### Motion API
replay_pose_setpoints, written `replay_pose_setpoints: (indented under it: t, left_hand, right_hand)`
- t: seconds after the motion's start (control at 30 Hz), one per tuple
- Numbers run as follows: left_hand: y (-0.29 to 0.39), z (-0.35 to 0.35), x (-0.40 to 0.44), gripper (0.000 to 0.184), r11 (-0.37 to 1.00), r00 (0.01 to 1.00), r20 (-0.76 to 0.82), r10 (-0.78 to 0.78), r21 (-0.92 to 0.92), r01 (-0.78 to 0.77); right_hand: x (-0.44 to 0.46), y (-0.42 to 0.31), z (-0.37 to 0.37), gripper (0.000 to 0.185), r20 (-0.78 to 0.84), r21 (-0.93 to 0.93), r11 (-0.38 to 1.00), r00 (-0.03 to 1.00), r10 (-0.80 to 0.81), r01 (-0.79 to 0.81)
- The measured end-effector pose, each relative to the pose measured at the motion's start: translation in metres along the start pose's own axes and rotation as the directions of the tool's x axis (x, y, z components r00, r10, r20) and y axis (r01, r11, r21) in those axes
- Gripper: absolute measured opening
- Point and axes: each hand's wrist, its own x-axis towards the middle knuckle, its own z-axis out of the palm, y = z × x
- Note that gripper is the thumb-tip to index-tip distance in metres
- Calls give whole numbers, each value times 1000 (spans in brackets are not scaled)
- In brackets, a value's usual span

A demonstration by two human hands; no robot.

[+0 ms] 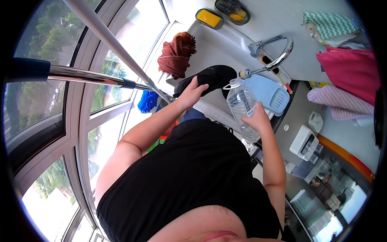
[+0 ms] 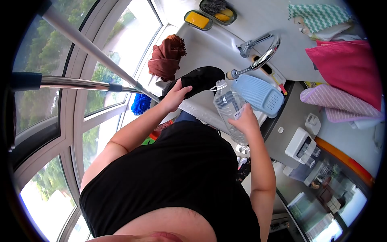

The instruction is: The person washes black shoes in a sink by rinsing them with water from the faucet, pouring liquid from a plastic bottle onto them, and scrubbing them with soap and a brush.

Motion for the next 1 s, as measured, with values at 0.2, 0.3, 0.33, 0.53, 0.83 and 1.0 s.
replay_pose_setpoints:
  t: [0.2, 0.3, 0.33, 0.53, 0.83, 1.0]
  left_hand:
    - [-3, 5, -1, 42, 997, 998, 3, -59, -49, 59]
    - [-7, 10, 0, 42, 995, 998, 19, -55, -83, 56]
    - [-7, 11, 0, 42, 994, 998, 5, -68, -90, 68]
    - [-15, 10, 5, 44, 981, 993, -45, -108, -164, 100]
    - [-23, 14, 16, 34, 957, 989, -134, -63, -290, 22]
    - [-23, 27, 21, 31, 954, 985, -171, -36, -300, -17]
  right_hand:
    - [-6, 23, 2, 96, 14, 193, 979, 998, -66, 62]
    - [-17, 42, 2, 97, -105, 282, 941, 981, -162, 186]
    - [-23, 48, 1, 99, -161, 326, 914, 967, -199, 242]
    - [-55, 160, 18, 99, -409, 418, 838, 896, -173, 352]
    - [-26, 275, -34, 78, -734, 675, 542, 526, 429, 501]
    - [31, 368, -53, 80, -774, 633, 677, 297, 559, 374]
